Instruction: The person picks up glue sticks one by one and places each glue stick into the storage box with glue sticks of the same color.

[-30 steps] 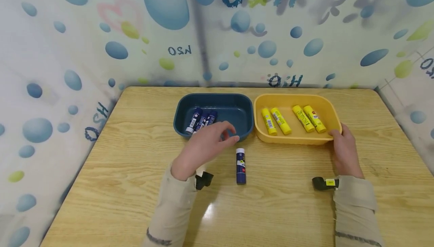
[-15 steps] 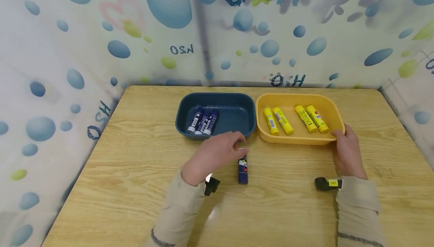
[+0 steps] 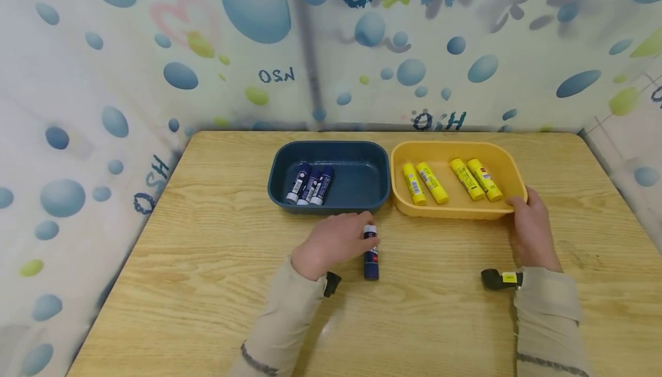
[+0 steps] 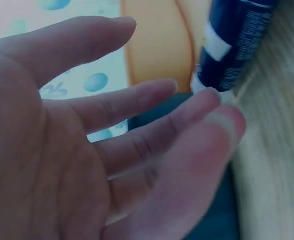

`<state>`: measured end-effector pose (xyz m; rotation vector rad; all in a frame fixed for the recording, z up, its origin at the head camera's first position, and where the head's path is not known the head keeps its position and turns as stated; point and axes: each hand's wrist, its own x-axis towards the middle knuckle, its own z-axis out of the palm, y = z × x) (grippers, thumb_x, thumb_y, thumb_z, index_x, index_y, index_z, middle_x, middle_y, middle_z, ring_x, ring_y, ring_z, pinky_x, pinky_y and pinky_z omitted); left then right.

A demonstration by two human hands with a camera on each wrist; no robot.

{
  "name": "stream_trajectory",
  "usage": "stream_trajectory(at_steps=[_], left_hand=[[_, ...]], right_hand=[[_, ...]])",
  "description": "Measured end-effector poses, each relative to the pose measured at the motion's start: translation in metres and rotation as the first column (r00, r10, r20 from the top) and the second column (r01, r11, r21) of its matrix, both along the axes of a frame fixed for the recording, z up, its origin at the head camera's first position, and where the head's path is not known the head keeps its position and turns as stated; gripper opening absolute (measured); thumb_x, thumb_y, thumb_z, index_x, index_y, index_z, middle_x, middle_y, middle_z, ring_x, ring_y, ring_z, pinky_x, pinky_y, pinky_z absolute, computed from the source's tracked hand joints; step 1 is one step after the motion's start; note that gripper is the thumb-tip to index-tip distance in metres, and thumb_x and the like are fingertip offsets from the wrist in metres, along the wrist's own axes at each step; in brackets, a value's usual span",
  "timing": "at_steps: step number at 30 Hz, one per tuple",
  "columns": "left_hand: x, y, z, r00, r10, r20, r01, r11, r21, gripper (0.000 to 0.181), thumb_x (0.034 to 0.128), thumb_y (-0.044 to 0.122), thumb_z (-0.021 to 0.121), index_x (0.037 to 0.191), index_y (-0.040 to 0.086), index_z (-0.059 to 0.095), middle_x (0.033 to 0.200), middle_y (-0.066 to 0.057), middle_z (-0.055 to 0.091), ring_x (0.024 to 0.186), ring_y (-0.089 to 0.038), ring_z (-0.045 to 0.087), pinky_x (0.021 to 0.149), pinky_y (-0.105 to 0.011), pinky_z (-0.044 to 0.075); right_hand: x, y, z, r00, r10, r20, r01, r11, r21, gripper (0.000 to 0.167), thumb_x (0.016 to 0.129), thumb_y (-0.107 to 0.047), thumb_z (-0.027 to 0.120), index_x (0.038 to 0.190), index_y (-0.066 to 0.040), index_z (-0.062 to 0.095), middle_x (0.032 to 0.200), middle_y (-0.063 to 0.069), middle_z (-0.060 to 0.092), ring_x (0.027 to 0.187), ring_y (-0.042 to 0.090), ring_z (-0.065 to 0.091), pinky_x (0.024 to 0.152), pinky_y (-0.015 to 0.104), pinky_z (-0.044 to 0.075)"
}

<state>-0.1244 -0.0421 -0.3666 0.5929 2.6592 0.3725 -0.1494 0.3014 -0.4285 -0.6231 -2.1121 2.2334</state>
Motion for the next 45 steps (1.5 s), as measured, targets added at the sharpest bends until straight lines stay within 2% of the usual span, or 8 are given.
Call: stream_trajectory(at_steps=[7, 11, 16, 22, 30, 37, 45], left_hand=[[0.0, 0.006, -0.006, 0.999, 0.05, 0.009, -0.05, 0.996, -0.069, 0.047, 0.0869, 0.046, 0.051, 0.124, 0.017, 0.048, 0.108, 0.001, 0.058, 0.089, -0.014, 0.055, 0.076, -0.034, 0.045], [-0.001, 0.011, -0.012, 0.997, 0.079, 0.011, -0.077, 0.992, -0.102, 0.05, 0.0849, 0.049, 0.052, 0.123, 0.017, 0.047, 0.109, 0.0, 0.058, 0.09, -0.016, 0.056, 0.074, -0.035, 0.046], [0.001, 0.018, -0.019, 0.995, 0.097, -0.016, -0.099, 0.985, -0.144, 0.058, 0.0807, 0.054, 0.055, 0.123, 0.015, 0.046, 0.11, -0.001, 0.059, 0.091, -0.02, 0.057, 0.071, -0.036, 0.047], [0.002, 0.023, -0.023, 0.992, 0.123, -0.028, -0.126, 0.981, -0.15, 0.06, 0.0791, 0.051, 0.06, 0.124, 0.014, 0.045, 0.106, -0.004, 0.058, 0.086, -0.021, 0.057, 0.067, -0.036, 0.047], [0.002, 0.023, -0.025, 0.996, 0.089, -0.027, -0.092, 0.985, -0.148, 0.052, 0.0785, 0.039, 0.065, 0.12, 0.013, 0.046, 0.091, -0.002, 0.056, 0.072, -0.016, 0.052, 0.054, -0.03, 0.041], [0.002, 0.022, -0.025, 0.997, 0.072, -0.022, -0.074, 0.988, -0.132, 0.049, 0.0789, 0.031, 0.065, 0.119, 0.011, 0.046, 0.093, -0.004, 0.056, 0.071, -0.017, 0.053, 0.053, -0.03, 0.041], [0.001, 0.019, -0.024, 0.998, 0.059, -0.015, -0.061, 0.993, -0.106, 0.046, 0.0796, 0.029, 0.064, 0.118, 0.013, 0.044, 0.092, -0.002, 0.055, 0.069, -0.015, 0.051, 0.053, -0.028, 0.041]], right_hand=[[0.0, 0.0, 0.001, 1.0, -0.001, 0.01, 0.0, 1.0, 0.028, 0.052, 0.094, -0.016, 0.037, 0.143, -0.015, 0.019, 0.138, 0.004, 0.023, 0.117, 0.015, 0.03, 0.096, 0.019, 0.03], [0.0, 0.0, 0.001, 1.0, -0.003, 0.012, 0.002, 1.0, 0.028, 0.052, 0.094, -0.017, 0.038, 0.143, -0.015, 0.02, 0.138, 0.004, 0.023, 0.117, 0.015, 0.03, 0.095, 0.018, 0.031], [0.001, 0.001, 0.001, 0.999, 0.008, 0.031, -0.009, 0.999, 0.053, 0.053, 0.094, -0.018, 0.038, 0.143, -0.016, 0.018, 0.139, 0.004, 0.021, 0.118, 0.015, 0.029, 0.097, 0.019, 0.029], [0.0, 0.001, 0.001, 0.998, 0.014, 0.057, -0.019, 0.996, 0.083, 0.054, 0.094, -0.02, 0.037, 0.143, -0.017, 0.016, 0.141, 0.003, 0.02, 0.12, 0.014, 0.027, 0.101, 0.021, 0.025], [0.001, 0.0, 0.002, 0.999, 0.011, 0.039, -0.013, 0.998, 0.062, 0.053, 0.094, -0.018, 0.037, 0.143, -0.016, 0.018, 0.138, 0.004, 0.022, 0.117, 0.015, 0.029, 0.096, 0.018, 0.03], [0.002, 0.0, 0.001, 0.998, 0.001, 0.056, -0.007, 0.994, 0.11, 0.053, 0.093, -0.019, 0.039, 0.143, -0.016, 0.02, 0.135, 0.004, 0.025, 0.114, 0.014, 0.032, 0.09, 0.016, 0.032], [0.002, 0.0, 0.002, 0.998, 0.018, 0.067, -0.027, 0.99, 0.142, 0.053, 0.094, -0.023, 0.037, 0.143, -0.018, 0.017, 0.139, 0.003, 0.022, 0.117, 0.014, 0.03, 0.097, 0.02, 0.029]])
